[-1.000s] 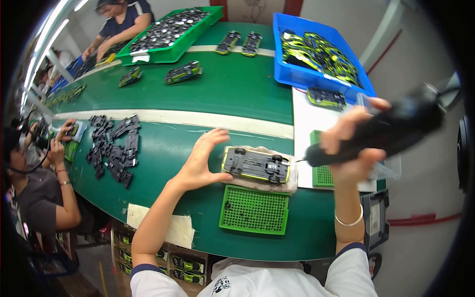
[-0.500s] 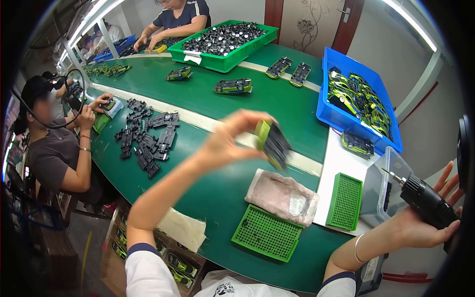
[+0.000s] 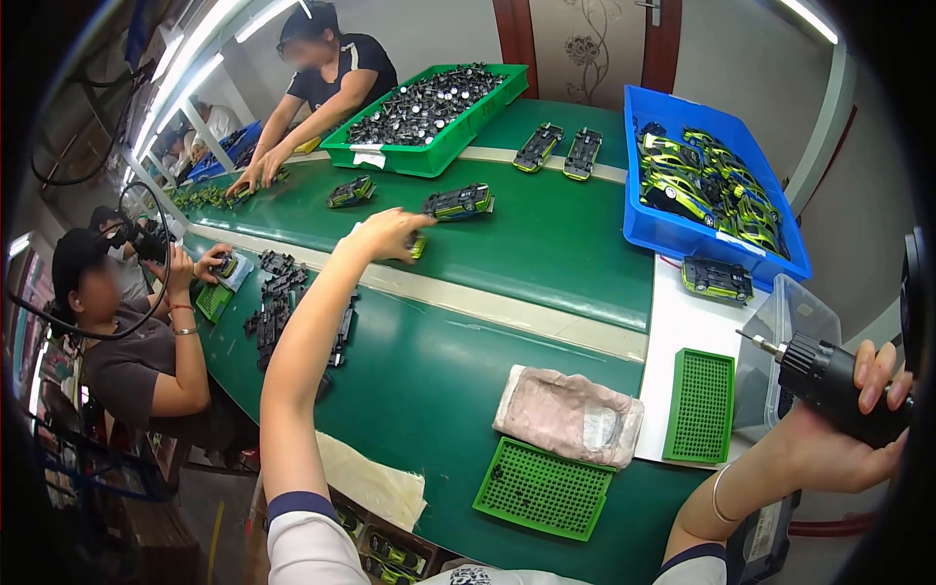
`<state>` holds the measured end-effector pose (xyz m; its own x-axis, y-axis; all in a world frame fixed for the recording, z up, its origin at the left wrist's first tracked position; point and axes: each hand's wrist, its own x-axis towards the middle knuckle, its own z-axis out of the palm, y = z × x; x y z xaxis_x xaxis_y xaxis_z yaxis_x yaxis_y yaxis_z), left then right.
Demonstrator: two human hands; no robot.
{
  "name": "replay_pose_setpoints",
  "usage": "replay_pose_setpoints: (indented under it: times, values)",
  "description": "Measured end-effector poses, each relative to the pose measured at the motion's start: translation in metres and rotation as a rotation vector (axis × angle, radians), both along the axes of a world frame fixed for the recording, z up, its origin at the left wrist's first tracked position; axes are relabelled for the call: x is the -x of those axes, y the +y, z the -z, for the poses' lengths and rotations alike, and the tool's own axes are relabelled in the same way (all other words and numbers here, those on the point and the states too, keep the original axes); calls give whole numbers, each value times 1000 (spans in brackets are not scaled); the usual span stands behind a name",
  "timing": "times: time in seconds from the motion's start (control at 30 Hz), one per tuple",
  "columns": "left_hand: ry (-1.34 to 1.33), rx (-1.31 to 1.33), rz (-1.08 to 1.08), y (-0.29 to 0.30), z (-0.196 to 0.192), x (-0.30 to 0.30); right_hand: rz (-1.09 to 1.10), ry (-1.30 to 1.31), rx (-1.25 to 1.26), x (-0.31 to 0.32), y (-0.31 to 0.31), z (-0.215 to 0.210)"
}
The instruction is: The person assembles toy cars by fitting chassis parts onto car bodies, fastening them with screws using an electric screwdriver, and placing the completed cars into packaging trays.
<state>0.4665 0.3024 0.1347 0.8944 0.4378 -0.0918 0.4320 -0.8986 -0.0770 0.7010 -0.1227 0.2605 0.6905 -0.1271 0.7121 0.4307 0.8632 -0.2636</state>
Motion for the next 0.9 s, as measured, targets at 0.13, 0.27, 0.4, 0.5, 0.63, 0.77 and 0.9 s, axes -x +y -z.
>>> replay_pose_setpoints:
  times: [0.13, 0.27, 0.4, 0.5, 0.63, 0.77, 0.9]
  values:
    - [-570, 204, 172, -51, -37, -43, 15, 6, -12, -1, -1, -2]
    - [-529, 62, 214, -85, -35, -83, 5, -2, -15, 3, 2, -5]
    - [-318, 91, 199, -94, 0, -109, -44, -62, -1, 7, -1, -6]
    - [-246, 162, 171, -94, 13, -115, -6, -37, -4, 9, -1, -8]
    - [-233, 167, 113, -67, 14, -86, -10, -29, -4, 9, 1, -9]
    - [-119, 45, -135, -16, -9, -7, 1, -36, -7, 13, 9, -10]
    - [84, -114, -343, 28, -9, 51, -4, -64, 20, 12, 12, -6]
